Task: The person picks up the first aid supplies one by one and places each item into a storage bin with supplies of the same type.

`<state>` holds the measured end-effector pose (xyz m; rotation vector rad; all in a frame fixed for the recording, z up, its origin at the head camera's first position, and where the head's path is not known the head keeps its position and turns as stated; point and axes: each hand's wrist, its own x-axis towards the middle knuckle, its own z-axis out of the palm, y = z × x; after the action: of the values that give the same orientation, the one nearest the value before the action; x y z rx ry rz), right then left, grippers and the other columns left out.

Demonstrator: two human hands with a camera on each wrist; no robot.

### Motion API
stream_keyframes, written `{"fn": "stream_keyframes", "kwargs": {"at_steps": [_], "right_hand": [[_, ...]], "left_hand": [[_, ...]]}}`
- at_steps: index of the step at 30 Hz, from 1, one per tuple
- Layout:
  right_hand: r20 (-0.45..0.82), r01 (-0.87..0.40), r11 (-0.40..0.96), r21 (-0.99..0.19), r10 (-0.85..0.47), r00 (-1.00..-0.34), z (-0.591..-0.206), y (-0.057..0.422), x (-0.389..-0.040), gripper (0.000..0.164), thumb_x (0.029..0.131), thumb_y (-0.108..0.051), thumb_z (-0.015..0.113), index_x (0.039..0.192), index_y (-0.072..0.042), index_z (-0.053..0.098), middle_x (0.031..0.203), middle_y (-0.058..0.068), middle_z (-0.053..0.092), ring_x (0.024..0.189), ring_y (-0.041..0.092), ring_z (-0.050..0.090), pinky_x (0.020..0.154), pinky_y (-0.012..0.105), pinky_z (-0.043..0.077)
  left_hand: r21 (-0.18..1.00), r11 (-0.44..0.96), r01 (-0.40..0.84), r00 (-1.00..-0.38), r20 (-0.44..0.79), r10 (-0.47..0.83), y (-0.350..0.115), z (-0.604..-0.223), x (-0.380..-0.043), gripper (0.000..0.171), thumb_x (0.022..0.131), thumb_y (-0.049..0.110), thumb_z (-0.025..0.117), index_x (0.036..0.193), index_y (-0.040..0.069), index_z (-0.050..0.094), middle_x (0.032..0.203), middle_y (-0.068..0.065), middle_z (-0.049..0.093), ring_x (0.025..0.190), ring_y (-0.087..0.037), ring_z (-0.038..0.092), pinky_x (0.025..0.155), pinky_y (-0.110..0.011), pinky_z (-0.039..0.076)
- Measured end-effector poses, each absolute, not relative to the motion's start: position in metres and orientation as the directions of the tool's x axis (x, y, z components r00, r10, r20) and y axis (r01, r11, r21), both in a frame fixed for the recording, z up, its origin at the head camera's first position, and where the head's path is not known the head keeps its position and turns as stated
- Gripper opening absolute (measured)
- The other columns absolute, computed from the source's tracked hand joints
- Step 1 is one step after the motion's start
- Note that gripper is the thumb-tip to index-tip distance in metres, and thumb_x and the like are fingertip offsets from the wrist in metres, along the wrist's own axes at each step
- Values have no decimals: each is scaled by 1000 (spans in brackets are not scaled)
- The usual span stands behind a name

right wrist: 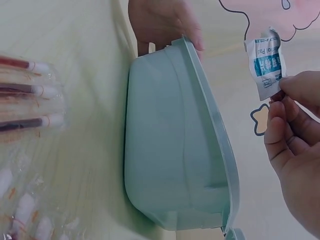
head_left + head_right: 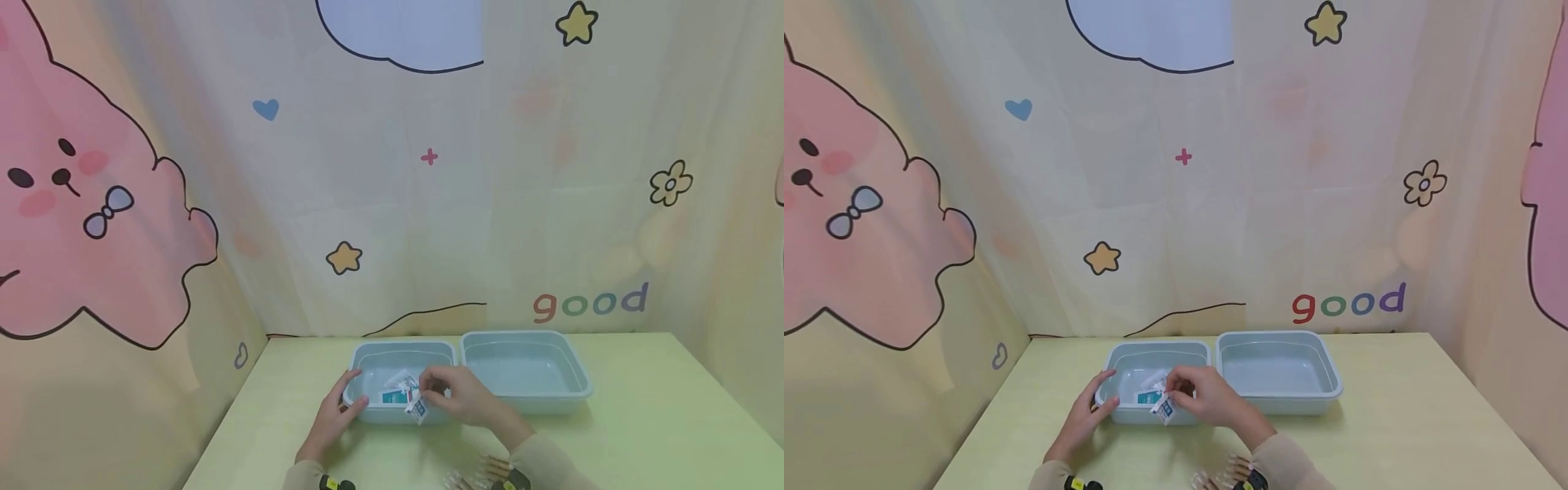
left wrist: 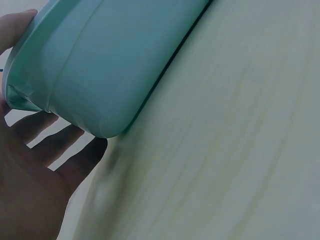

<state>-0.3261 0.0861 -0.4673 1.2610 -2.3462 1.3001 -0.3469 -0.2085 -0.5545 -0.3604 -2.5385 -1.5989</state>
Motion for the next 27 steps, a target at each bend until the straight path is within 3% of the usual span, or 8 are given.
{"fn": "stream_keyframes", "kwargs": {"at_steps": [8, 18, 27], "right_hand": [[517, -744, 282, -605, -572, -637, -469, 85, -329, 10, 91, -9, 66, 91, -18, 62, 83, -8, 66, 74, -1, 58, 64, 20, 54], [531, -749, 287, -597, -559, -637, -467, 84, -332, 9, 91, -8, 65, 91, -16, 62, 83, -7, 66, 73, -1, 59, 63, 20, 54], [546, -752, 301, -586, -540, -641, -465, 83, -335, 11, 89, -5, 66, 91, -15, 63, 82, -6, 67, 73, 1, 59, 63, 20, 53]], "left_hand": [[870, 423, 253, -967, 218, 132, -209, -556, -346, 58, 93, 40, 64, 146, 30, 42, 160, -18, 22, 142, -45, 29, 108, -59, 39], [865, 431, 259, -966, 222, 134, -210, -555, -347, 58, 94, 37, 63, 147, 26, 40, 160, -19, 23, 141, -45, 32, 107, -59, 40], [866, 432, 251, -968, 215, 130, -210, -556, -347, 60, 92, 46, 63, 145, 32, 42, 160, -18, 23, 142, -45, 30, 106, -59, 40]]}}
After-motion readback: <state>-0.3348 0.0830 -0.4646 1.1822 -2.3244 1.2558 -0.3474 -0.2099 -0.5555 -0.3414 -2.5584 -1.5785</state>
